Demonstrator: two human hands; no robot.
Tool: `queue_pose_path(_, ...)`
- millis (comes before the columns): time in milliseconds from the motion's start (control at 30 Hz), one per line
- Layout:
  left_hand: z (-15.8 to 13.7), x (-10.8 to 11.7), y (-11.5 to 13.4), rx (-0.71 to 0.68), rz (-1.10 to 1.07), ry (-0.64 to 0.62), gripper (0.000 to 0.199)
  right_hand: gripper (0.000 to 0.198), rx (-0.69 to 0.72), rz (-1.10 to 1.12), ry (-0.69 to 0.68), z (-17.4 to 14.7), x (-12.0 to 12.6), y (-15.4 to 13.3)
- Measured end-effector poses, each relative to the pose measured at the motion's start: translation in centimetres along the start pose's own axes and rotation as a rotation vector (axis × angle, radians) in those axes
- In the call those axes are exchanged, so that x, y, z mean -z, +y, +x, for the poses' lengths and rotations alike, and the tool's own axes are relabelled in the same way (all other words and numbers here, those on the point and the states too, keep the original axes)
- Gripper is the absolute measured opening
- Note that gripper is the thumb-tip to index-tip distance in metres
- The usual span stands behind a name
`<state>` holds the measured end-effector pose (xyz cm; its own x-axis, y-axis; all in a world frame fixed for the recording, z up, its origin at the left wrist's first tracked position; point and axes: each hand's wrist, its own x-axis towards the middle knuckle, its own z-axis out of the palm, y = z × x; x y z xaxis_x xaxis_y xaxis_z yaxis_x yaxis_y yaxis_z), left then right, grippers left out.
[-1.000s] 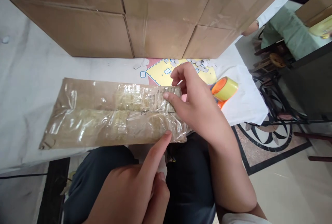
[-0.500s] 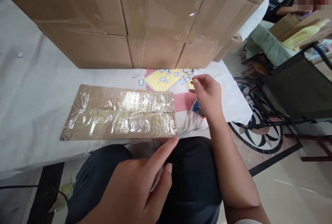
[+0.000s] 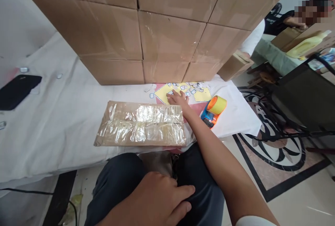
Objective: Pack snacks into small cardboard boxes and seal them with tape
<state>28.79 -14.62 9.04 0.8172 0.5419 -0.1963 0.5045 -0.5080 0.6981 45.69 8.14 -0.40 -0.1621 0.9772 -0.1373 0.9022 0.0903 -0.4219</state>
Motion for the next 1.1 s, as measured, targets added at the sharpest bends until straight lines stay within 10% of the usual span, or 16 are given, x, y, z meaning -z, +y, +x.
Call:
queue_pose_path(700, -0.8, 0.6, -0.4, 0.112, -0.071, -0.032, 0.05, 0.008, -0.114, 0.093, 0.372, 2.7, -1.6, -0.5)
queue_pose_path(1100, -0.7, 0.4, -0.8, -0.093, -0.016, 0.214, 0.042, 0.026, 0.191, 0.848, 0.301, -2.8, 1.6, 1.5)
